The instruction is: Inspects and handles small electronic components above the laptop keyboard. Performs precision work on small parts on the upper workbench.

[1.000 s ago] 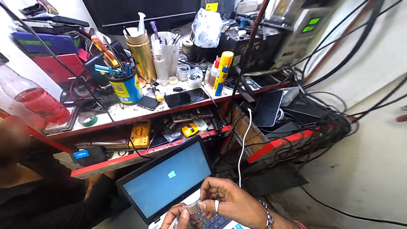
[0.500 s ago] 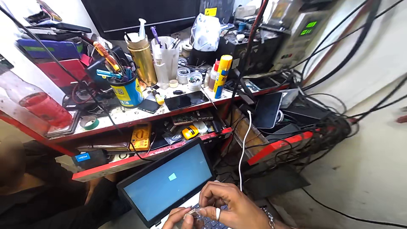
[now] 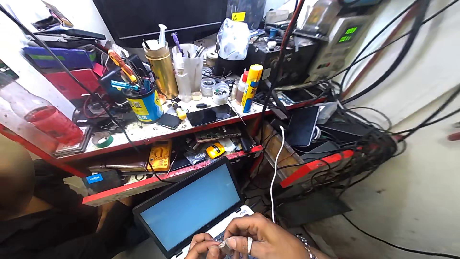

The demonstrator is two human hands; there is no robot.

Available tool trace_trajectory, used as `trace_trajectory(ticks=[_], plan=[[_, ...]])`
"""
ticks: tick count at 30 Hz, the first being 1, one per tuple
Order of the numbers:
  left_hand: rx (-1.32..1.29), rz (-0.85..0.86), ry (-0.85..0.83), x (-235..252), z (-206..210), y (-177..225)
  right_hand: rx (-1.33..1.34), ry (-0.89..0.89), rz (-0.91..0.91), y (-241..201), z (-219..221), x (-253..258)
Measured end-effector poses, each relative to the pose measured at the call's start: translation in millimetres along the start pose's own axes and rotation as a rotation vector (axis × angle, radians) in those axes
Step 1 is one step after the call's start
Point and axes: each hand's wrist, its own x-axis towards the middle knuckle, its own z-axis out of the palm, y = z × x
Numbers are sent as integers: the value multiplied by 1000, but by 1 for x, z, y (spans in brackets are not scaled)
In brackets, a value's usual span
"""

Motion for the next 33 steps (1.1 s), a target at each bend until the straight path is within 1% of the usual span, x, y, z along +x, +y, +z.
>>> trace_trajectory(ticks=[2,4,7,11,15,19,22,25,30,33], plan=[[77,39,-29,0,-1,1,75,-13,57,-2,-1,0],[141,72,-23,1,-1,2,99,14,70,-1,-1,-1],[211,117,39,1,3,2,97,99,47,1,2,-1],[287,192,123,-1,8,-4,27,189,-5,6,8,-2],[316,231,170,-3,8,-8,-27,150,-75,11,9,-5],[279,249,187,-3,5,-11,-20,104,-82,12,9,-6],[280,234,137,-3,3,-11,22,136,-75,14,13,-7],[274,205,61,-6,2,-12,38,179,-108,16,14,-6],[268,173,-35,-10,-1,-14,-14,146,-167,19,9,-5],[384,219,-54,-10,-2,-12,-59,159,-177,20,9,-7]])
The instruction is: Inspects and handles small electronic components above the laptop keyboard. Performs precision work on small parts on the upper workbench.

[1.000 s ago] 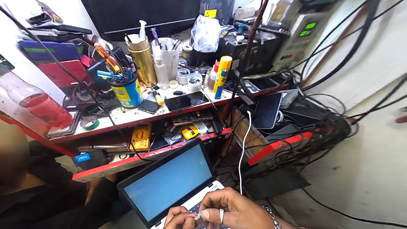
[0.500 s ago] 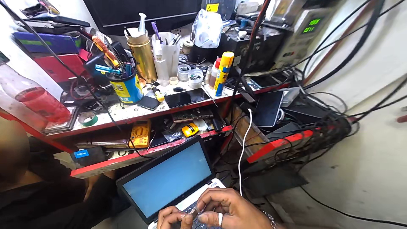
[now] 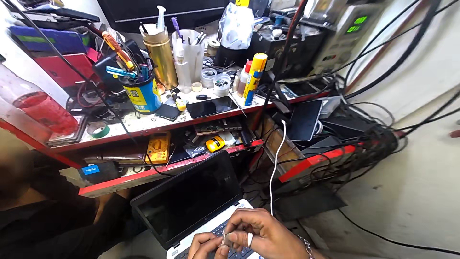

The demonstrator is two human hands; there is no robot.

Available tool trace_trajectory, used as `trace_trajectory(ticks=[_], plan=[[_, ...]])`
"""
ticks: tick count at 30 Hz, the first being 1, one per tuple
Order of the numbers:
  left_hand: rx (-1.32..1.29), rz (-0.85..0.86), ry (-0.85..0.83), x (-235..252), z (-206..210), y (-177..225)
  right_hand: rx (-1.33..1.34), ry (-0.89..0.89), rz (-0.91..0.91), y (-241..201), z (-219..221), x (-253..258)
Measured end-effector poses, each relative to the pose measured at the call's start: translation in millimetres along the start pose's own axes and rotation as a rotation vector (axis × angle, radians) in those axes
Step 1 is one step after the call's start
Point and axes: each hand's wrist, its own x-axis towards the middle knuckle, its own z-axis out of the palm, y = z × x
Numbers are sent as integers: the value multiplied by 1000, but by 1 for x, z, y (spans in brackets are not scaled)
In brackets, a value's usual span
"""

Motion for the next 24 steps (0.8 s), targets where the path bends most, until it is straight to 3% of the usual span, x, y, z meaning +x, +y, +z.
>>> trace_trajectory(ticks=[3,9,14,18,21,24], plan=[[71,23,26,0,2,-1,-9,-22,-13,-1,-2,-1],[-74,-27,69,-1,10,-3,34,25,-39,1,-1,0],[43,37,48,-2,9,-1,-103,120,-79,1,3,-3],[154,92,48,-2,12,0,-301,187,-232,5,8,-4],[162,88,94,-4,16,-1,-371,158,-317,7,8,-2],[168,107,95,-3,16,-1,-341,93,-284,5,4,1]])
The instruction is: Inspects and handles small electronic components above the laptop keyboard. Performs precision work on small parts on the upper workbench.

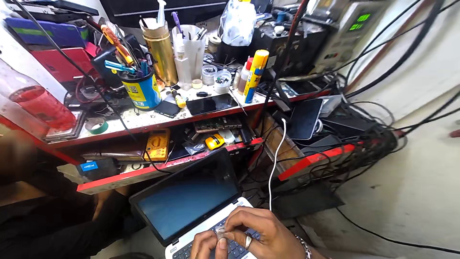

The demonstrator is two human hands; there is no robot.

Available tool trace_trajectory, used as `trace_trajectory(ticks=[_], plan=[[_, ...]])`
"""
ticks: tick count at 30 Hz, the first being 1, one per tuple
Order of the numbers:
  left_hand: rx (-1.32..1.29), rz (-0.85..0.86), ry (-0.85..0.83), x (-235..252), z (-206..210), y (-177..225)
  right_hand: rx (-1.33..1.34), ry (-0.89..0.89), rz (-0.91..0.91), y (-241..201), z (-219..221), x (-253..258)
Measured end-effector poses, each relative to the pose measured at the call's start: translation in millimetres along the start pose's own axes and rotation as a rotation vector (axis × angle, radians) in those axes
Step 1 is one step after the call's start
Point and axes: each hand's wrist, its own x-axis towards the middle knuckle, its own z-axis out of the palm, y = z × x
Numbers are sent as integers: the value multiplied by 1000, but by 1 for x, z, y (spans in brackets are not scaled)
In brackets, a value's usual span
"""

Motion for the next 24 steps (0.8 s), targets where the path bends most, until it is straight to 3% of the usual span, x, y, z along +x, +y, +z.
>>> trace_trajectory(ticks=[9,14,20,24], plan=[[339,239,-173,6,-9,-1,301,-330,416,-7,-22,15],[437,294,-191,6,-7,-1,290,-437,427,-9,-29,19],[721,409,-206,12,-10,2,88,-340,498,-18,-22,17],[622,343,-247,11,-12,0,26,-341,418,-16,-21,14]])
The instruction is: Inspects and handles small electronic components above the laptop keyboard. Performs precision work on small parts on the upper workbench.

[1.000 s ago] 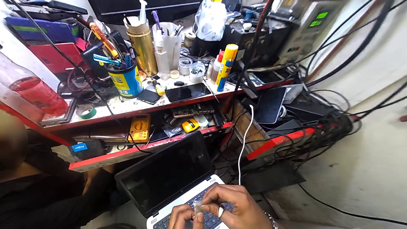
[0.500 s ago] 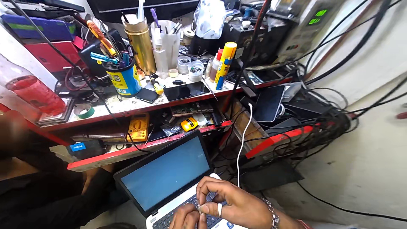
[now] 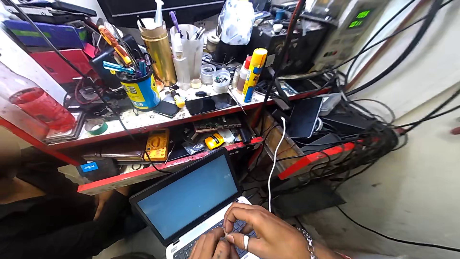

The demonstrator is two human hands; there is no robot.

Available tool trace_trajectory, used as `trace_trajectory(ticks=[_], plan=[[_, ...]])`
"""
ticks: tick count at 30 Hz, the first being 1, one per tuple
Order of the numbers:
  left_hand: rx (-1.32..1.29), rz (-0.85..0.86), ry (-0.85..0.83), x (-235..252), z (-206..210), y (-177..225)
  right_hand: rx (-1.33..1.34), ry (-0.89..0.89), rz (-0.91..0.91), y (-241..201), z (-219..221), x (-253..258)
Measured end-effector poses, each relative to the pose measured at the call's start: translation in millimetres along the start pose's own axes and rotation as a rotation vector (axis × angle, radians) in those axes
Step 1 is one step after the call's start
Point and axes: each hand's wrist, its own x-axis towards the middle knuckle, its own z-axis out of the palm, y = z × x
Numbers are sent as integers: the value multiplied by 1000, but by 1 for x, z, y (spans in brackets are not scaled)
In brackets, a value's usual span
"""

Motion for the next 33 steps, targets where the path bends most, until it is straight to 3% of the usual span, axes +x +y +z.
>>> trace_trajectory(ticks=[7,12,15,18,22,26,29,33], plan=[[-697,-262,85,-4,1,4,-25,116,-192,6,2,-4],[-1242,-627,116,1,-3,9,96,123,-227,13,4,-2],[-1259,-727,20,2,-6,7,101,156,-266,18,8,0],[-1214,-636,-15,0,-4,2,-12,236,-325,20,11,1],[-1081,-565,121,2,0,7,-258,382,-372,12,22,-2],[-1037,-565,238,3,6,15,-293,501,-425,4,36,-8],[-1041,-557,284,4,8,15,-245,539,-455,4,41,-11],[-850,-396,241,4,4,2,126,382,-333,3,27,-12]])
